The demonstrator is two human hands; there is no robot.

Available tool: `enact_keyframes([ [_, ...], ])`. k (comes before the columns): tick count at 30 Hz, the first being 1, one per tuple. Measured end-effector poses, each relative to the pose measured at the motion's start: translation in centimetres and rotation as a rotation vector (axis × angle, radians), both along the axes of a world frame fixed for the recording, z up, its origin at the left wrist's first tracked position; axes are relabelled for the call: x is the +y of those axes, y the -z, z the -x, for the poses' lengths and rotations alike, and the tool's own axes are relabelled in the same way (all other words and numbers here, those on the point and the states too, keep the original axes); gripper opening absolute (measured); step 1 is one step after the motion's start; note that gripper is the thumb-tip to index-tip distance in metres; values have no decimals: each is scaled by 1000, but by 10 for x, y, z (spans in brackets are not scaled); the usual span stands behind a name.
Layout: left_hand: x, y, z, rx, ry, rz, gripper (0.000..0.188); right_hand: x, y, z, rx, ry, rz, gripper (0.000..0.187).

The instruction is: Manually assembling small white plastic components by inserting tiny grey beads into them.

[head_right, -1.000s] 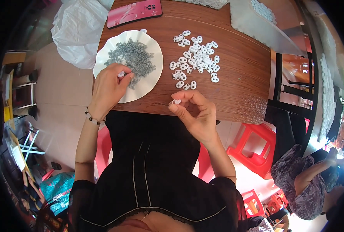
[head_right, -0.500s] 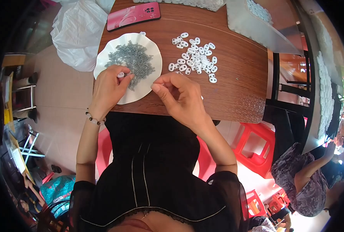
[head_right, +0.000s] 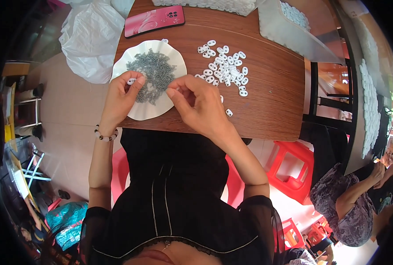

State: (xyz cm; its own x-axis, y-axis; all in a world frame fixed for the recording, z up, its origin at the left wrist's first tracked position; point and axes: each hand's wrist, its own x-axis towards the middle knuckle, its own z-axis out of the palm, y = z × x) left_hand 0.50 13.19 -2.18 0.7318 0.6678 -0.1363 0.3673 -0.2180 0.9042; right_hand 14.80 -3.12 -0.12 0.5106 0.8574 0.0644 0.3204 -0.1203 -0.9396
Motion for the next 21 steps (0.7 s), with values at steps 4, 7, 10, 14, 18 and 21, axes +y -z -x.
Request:
enact_keyframes([
  [4, -3, -7, 3, -157, -18, 208, 22, 23, -3, 1, -19, -8, -3, 11],
  [7, -7, -23, 6, -181, -27, 430, 22, 33, -7, 6, -7, -30, -17, 13],
  [10, -8, -26, 7, -227, -34, 522, 22, 35, -9, 11, -90, -57, -110, 14],
  [14, -14, -28, 8, -246, -35, 508, 22, 34, -10, 16, -189, -17, -168, 14],
  [18, -19, -29, 6, -255, -88, 491, 20, 34, -10, 16, -240, -17, -184, 13],
  [21, -23, -27, 2, -331, -158, 593, 18, 35, -8, 17, -329, 38, -181, 13],
])
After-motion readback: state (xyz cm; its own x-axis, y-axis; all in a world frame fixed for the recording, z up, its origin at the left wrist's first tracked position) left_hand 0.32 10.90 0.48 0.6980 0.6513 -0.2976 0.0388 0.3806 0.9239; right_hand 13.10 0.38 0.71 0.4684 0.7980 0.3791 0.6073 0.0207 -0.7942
